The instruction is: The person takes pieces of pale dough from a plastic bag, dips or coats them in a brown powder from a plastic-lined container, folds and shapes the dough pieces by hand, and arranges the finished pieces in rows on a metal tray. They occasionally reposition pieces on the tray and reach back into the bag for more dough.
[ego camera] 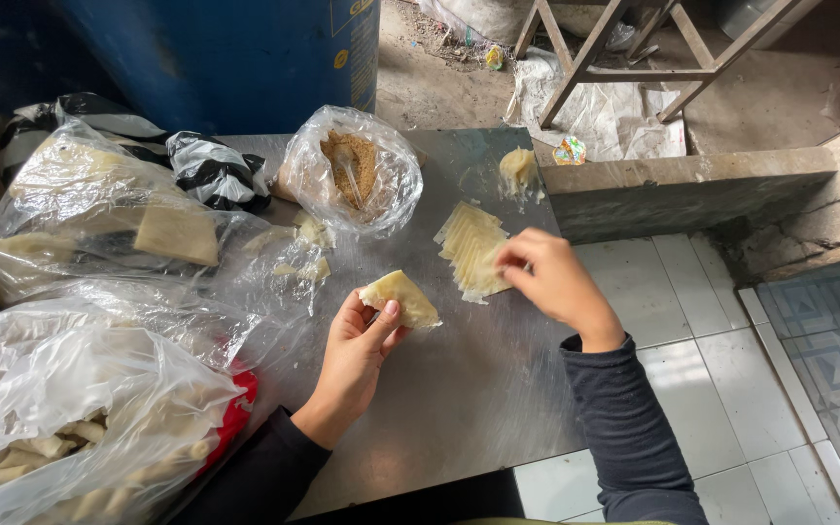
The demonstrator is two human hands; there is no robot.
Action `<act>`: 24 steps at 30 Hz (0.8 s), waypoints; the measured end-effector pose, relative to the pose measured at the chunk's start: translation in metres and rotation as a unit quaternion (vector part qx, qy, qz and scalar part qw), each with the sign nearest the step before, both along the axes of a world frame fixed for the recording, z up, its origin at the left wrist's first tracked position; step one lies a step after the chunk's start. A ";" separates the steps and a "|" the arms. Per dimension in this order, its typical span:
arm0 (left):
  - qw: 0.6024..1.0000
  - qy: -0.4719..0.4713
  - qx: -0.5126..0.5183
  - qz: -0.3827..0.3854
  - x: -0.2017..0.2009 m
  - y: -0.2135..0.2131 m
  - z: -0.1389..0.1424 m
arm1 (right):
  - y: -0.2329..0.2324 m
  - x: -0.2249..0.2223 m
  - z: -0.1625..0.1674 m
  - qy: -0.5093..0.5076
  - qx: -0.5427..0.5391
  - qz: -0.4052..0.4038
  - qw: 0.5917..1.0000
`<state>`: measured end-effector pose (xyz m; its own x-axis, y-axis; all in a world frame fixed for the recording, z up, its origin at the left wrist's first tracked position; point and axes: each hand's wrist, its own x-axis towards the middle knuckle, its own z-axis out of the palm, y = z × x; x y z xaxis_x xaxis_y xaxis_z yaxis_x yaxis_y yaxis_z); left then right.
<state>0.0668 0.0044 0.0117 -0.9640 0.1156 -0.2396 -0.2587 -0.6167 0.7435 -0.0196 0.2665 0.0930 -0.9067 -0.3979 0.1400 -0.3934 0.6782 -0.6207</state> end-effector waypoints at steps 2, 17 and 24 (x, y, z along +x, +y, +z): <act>1.000 0.003 0.001 -0.002 0.000 0.000 0.000 | -0.002 0.002 0.000 -0.037 0.033 0.030 0.998; 1.000 -0.004 0.004 -0.002 0.001 0.000 0.001 | -0.003 0.003 -0.002 -0.061 0.027 0.029 0.997; 1.000 -0.001 0.011 -0.003 0.000 0.001 -0.001 | -0.004 0.003 0.009 0.182 -0.138 -0.142 0.963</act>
